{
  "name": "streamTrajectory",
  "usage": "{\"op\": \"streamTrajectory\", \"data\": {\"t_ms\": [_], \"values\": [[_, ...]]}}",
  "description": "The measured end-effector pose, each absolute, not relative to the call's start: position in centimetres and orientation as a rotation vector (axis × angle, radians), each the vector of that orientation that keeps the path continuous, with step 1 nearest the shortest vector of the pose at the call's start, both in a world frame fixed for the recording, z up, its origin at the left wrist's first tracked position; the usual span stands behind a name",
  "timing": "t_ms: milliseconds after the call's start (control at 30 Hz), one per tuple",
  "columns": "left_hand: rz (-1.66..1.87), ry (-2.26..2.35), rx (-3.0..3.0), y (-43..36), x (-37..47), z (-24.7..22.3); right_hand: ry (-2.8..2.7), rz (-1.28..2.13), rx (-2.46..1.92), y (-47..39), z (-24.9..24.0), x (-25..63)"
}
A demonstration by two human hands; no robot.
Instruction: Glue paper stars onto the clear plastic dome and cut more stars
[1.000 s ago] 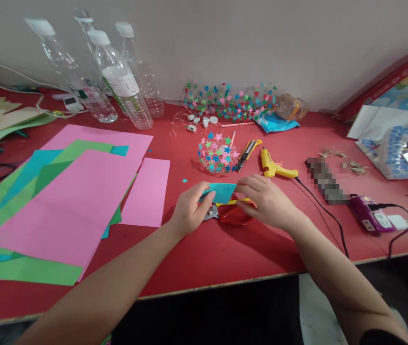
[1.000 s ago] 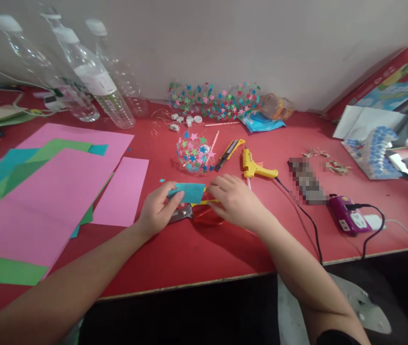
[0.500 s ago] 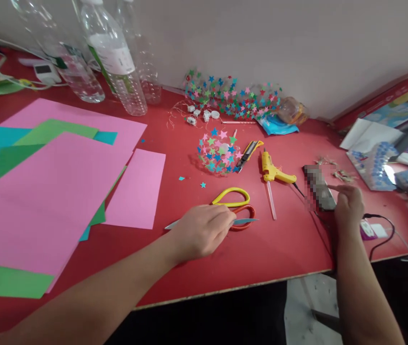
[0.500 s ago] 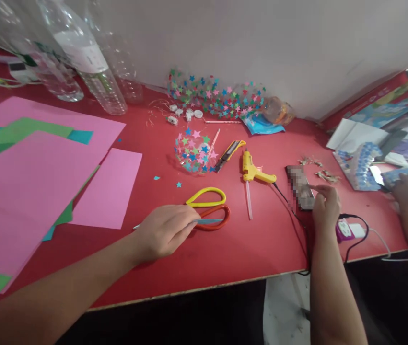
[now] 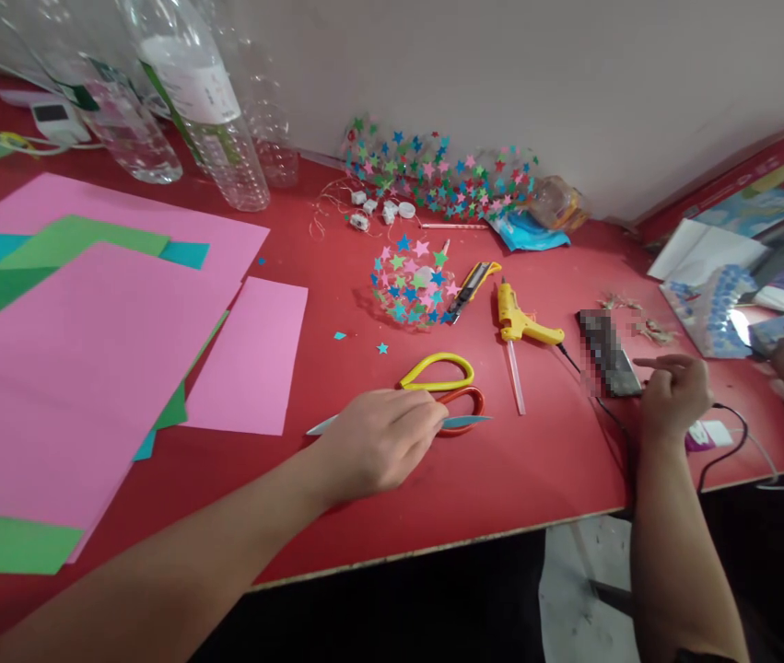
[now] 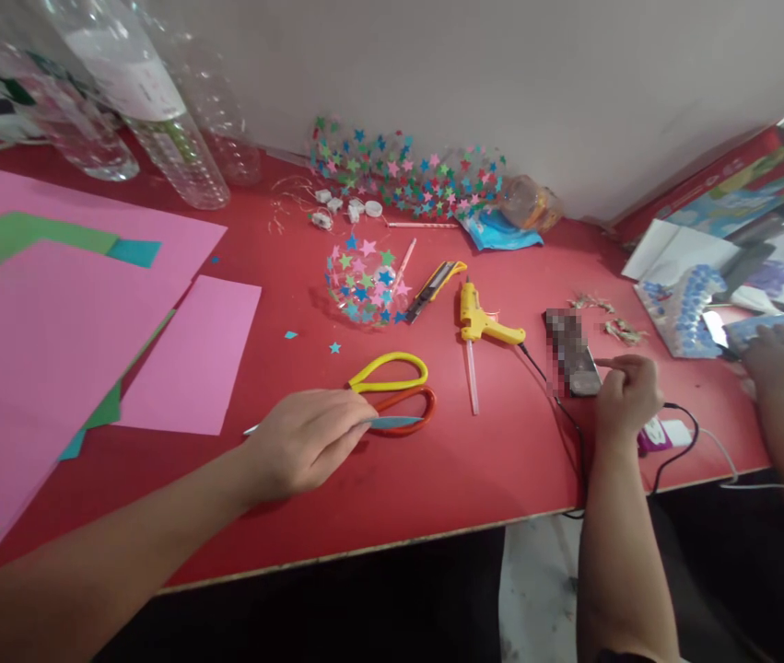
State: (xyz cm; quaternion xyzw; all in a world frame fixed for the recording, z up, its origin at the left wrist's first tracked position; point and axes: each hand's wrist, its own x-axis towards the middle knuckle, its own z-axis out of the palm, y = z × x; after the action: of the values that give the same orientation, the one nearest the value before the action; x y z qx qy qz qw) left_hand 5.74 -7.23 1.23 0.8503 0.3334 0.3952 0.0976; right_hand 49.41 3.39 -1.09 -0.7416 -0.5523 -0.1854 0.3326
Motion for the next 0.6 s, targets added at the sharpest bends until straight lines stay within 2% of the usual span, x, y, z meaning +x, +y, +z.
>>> {"op": "streamTrajectory", "data": {"t_ms": [333, 600], "values": [[1.139, 1.002, 2.492, -7.2, 5.6, 1.2, -1.555, -0.407, -1.891, 2.0, -0.5, 50.4], [1.152, 0.999, 2.492, -7.1, 5.4, 1.2, -1.571, -0.518, -1.86, -0.5, -2.1, 50.6]]}}
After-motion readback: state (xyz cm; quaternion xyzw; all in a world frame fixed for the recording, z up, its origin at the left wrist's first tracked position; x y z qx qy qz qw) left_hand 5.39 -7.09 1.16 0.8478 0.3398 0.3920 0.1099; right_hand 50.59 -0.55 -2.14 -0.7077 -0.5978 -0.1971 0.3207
